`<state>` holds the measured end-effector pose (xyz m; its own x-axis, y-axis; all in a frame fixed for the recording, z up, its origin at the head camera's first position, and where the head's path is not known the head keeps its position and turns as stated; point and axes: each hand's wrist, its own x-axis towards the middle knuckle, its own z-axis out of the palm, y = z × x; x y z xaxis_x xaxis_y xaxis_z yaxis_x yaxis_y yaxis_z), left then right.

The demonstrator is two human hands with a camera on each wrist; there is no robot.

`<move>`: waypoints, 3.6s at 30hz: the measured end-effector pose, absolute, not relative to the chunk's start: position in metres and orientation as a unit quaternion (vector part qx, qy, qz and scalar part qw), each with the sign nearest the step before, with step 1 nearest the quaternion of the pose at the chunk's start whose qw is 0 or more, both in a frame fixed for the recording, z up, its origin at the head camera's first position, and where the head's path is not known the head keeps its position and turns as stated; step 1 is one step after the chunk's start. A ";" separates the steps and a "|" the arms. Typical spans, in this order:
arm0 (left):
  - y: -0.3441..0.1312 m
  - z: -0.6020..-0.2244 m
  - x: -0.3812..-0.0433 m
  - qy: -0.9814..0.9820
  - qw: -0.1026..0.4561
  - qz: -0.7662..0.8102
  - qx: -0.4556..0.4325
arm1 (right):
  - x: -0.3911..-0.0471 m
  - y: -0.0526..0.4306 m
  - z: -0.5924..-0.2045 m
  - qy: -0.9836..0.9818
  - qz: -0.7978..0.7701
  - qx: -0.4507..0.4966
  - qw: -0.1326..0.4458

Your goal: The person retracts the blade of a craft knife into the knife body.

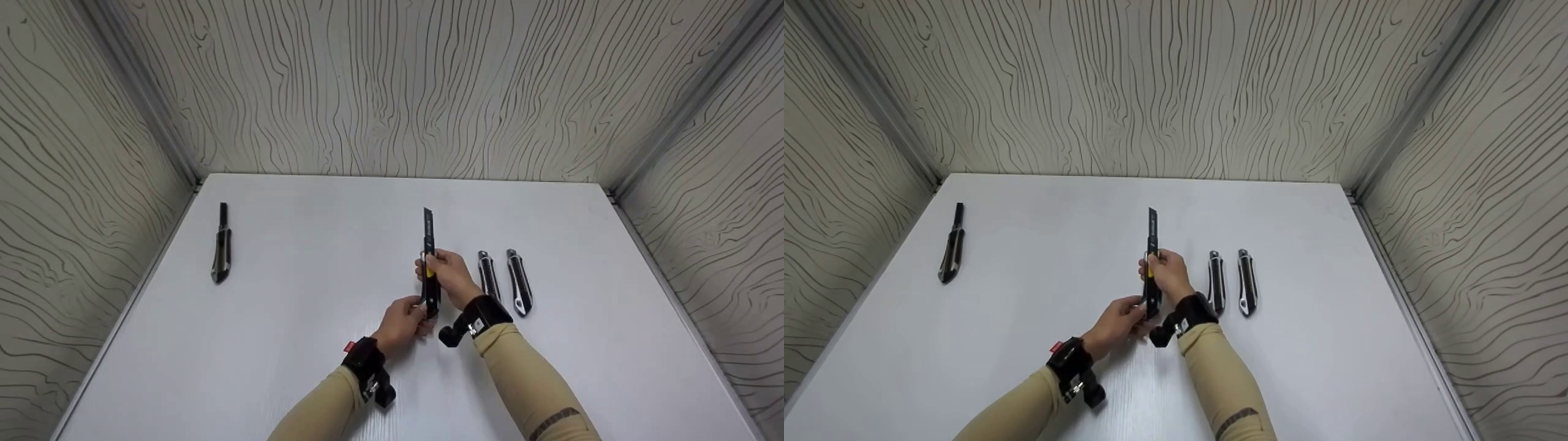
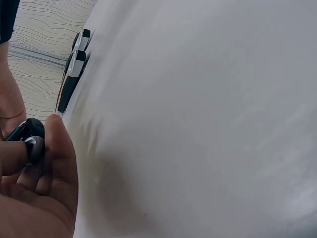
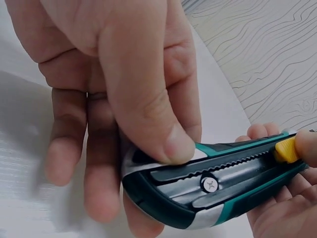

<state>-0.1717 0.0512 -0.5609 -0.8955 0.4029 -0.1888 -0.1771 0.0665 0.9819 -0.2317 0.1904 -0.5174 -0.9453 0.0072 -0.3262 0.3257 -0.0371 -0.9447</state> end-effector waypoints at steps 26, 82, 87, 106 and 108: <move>0.049 -0.559 -0.171 0.693 0.214 0.684 0.072 | -0.231 0.189 -0.517 0.684 -0.713 0.108 0.114; 0.047 -0.556 -0.174 0.680 0.224 0.696 0.059 | -0.231 0.193 -0.520 0.698 -0.701 0.050 0.136; 0.049 -0.560 -0.173 0.666 0.219 0.710 0.068 | -0.231 0.195 -0.518 0.696 -0.701 0.056 0.144; 0.052 -0.564 -0.171 0.648 0.197 0.733 0.060 | -0.225 0.199 -0.518 0.670 -0.724 0.070 0.150; 0.052 -0.563 -0.172 0.652 0.194 0.731 0.056 | -0.225 0.197 -0.520 0.666 -0.727 0.084 0.145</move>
<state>-0.1716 0.0519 -0.5626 -0.9185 0.3569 -0.1704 -0.2099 -0.0747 0.9749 -0.2247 0.1972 -0.5196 -0.9438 -0.0990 -0.3153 0.3228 -0.0715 -0.9438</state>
